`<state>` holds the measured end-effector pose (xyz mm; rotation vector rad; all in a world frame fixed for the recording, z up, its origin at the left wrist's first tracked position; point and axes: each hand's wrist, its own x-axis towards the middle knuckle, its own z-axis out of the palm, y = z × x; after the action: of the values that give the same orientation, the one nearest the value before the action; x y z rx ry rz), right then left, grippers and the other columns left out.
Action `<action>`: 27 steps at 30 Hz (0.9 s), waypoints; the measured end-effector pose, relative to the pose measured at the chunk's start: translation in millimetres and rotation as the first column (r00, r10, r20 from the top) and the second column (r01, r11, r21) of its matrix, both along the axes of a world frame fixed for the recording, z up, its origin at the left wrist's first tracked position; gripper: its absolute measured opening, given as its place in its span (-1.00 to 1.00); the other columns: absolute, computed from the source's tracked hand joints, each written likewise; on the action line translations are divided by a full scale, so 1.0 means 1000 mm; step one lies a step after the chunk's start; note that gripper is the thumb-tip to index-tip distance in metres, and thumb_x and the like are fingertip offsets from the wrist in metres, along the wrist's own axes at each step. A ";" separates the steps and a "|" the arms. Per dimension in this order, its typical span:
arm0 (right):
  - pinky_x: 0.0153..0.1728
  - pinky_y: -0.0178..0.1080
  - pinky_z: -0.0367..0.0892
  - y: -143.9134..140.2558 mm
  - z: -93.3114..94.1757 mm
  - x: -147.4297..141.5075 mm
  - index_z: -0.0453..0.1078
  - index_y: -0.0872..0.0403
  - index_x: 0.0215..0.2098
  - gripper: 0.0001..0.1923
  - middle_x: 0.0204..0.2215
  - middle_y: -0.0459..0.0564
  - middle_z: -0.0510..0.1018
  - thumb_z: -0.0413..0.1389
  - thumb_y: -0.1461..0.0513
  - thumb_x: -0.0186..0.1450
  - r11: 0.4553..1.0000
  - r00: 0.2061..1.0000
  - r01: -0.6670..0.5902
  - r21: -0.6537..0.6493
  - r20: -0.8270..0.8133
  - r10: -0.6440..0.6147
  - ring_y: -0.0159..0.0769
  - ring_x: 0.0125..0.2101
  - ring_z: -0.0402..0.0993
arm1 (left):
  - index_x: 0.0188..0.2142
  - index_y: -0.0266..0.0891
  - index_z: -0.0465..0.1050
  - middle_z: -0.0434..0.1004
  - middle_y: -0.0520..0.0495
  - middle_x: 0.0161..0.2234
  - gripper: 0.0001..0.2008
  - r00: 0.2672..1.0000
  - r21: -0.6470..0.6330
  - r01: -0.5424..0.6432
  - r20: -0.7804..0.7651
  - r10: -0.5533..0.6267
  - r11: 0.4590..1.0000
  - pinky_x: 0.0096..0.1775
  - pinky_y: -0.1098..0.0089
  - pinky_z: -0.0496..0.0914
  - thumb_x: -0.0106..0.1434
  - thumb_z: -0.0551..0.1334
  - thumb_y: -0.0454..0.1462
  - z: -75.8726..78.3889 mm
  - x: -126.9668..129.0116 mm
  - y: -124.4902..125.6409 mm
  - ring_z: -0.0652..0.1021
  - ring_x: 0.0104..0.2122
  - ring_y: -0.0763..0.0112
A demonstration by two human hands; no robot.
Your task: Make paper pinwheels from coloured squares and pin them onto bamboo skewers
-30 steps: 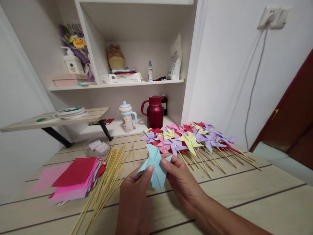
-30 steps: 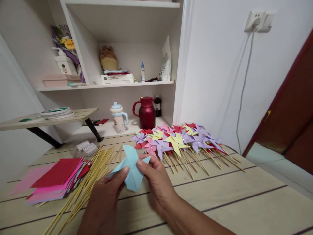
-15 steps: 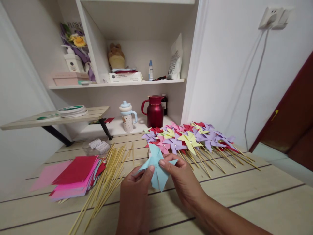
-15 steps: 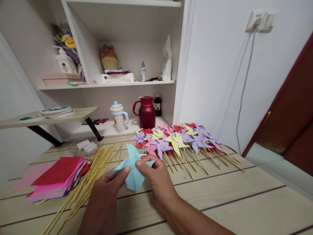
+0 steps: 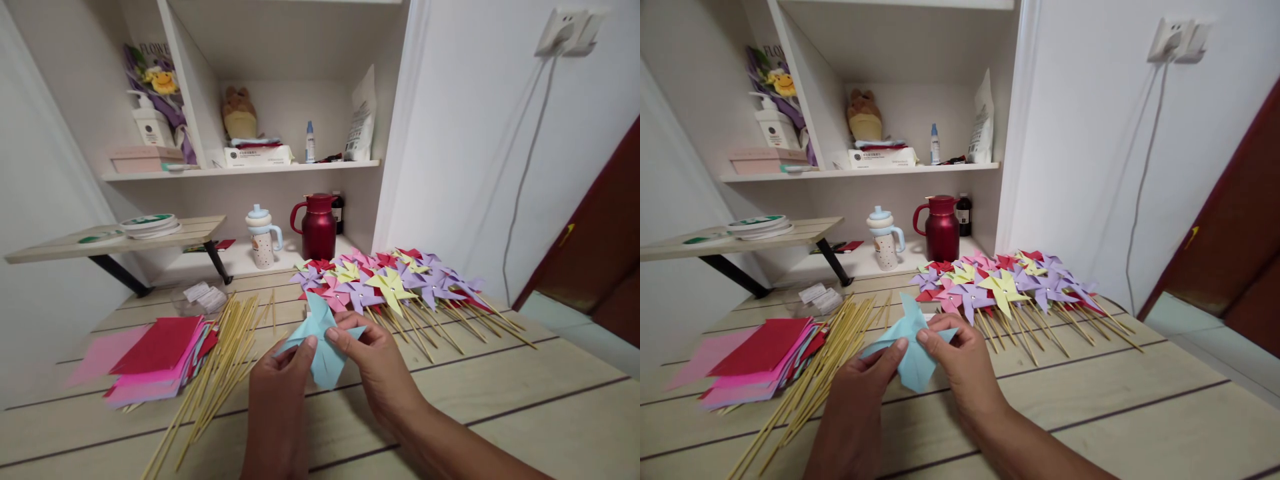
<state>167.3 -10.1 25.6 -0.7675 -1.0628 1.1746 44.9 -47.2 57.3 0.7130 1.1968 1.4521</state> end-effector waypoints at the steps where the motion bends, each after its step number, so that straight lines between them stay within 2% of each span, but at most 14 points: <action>1: -0.20 -0.20 0.27 0.000 0.000 0.000 0.52 0.02 -0.55 -0.82 -0.34 -0.06 0.55 0.40 0.15 0.05 1.000 1.000 -0.003 0.005 0.013 0.003 -0.21 -0.27 0.43 | -0.37 -0.27 0.67 0.66 -0.07 -0.47 -0.72 1.000 0.000 -0.004 -0.007 0.004 1.000 -0.30 0.37 0.43 -0.11 0.47 -0.20 0.001 0.000 0.000 0.62 -0.39 0.24; 12: -0.22 -0.19 0.26 0.000 0.002 0.003 0.52 0.02 -0.51 -0.81 -0.30 -0.03 0.55 0.38 0.12 0.07 0.999 0.990 0.042 0.011 0.133 -0.043 -0.20 -0.26 0.42 | -0.42 -0.27 0.66 0.62 -0.05 -0.55 -0.74 1.000 -0.014 -0.001 -0.024 0.001 1.000 -0.34 0.38 0.42 -0.09 0.46 -0.15 0.000 0.001 0.000 0.59 -0.47 0.28; 21: -0.33 -0.24 0.24 -0.003 0.003 0.002 0.50 0.04 -0.50 -0.79 -0.36 -0.06 0.55 0.37 0.11 0.08 0.999 0.995 0.004 -0.033 0.098 -0.001 -0.26 -0.36 0.40 | -0.43 -0.28 0.66 0.64 -0.07 -0.52 -0.76 1.000 -0.010 -0.002 -0.023 0.002 1.000 -0.30 0.35 0.44 -0.08 0.45 -0.16 0.000 0.003 -0.002 0.58 -0.49 0.29; 27: -0.35 -0.28 0.24 -0.004 0.002 0.002 0.51 0.04 -0.46 -0.78 -0.43 -0.10 0.54 0.37 0.08 0.10 0.996 0.996 -0.070 -0.057 0.060 0.073 -0.33 -0.41 0.36 | -0.43 -0.26 0.64 0.61 -0.03 -0.56 -0.81 0.995 0.017 -0.048 -0.087 0.050 0.999 -0.42 0.40 0.38 -0.06 0.43 -0.21 0.000 0.002 0.002 0.55 -0.52 0.31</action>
<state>169.5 -14.5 27.6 -0.8183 -1.1209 1.2521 47.4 -44.8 57.0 0.7684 1.2794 1.4846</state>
